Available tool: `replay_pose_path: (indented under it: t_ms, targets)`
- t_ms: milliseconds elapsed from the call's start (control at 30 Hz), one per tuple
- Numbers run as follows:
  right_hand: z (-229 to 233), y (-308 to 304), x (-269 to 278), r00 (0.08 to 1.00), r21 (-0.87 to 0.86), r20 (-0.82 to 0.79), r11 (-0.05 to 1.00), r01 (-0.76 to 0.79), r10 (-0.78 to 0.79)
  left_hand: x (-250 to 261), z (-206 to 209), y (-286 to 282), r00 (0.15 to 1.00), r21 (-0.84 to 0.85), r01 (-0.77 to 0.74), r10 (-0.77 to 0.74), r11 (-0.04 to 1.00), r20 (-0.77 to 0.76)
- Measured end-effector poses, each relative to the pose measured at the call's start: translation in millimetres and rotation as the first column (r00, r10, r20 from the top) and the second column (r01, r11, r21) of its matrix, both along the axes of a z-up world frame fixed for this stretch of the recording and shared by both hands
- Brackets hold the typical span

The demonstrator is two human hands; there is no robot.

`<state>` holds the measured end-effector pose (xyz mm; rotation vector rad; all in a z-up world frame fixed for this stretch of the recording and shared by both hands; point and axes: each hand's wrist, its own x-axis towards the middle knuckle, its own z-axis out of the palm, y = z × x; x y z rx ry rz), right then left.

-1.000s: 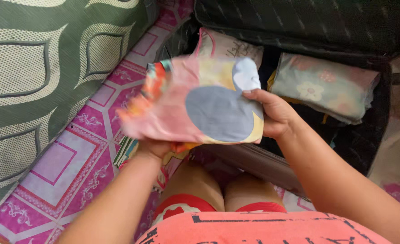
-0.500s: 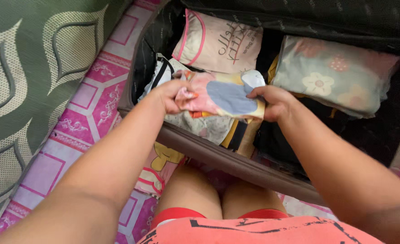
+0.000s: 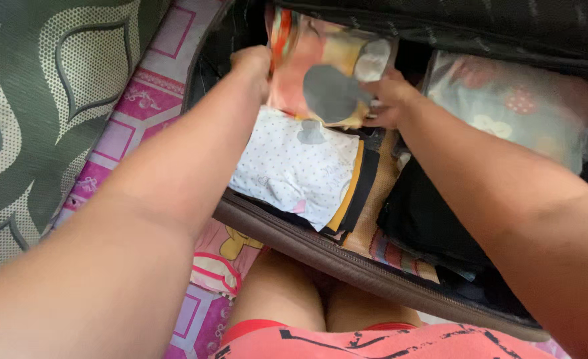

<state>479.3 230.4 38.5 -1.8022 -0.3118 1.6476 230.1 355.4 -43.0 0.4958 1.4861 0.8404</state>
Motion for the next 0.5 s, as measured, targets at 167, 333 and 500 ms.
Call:
replay_pose_path:
  t_ms: [167,333,500]
  targets:
    - [-58,4,0,0.993,-0.035,0.041,0.993,0.114,-0.112,0,-10,-84,0.806,0.196,0.346,-0.184,0.918,-0.562]
    - [-122,65,21,0.988,-0.064,-0.139,0.996,0.061,-0.070,-1,63,-182,-0.065,-0.592,0.727,-0.823,0.348,-0.564]
    - [-129,76,28,0.875,0.235,-0.421,0.904,0.358,-0.237,3,115,-199,-0.213,-0.669,0.713,-0.845,0.210,-0.491]
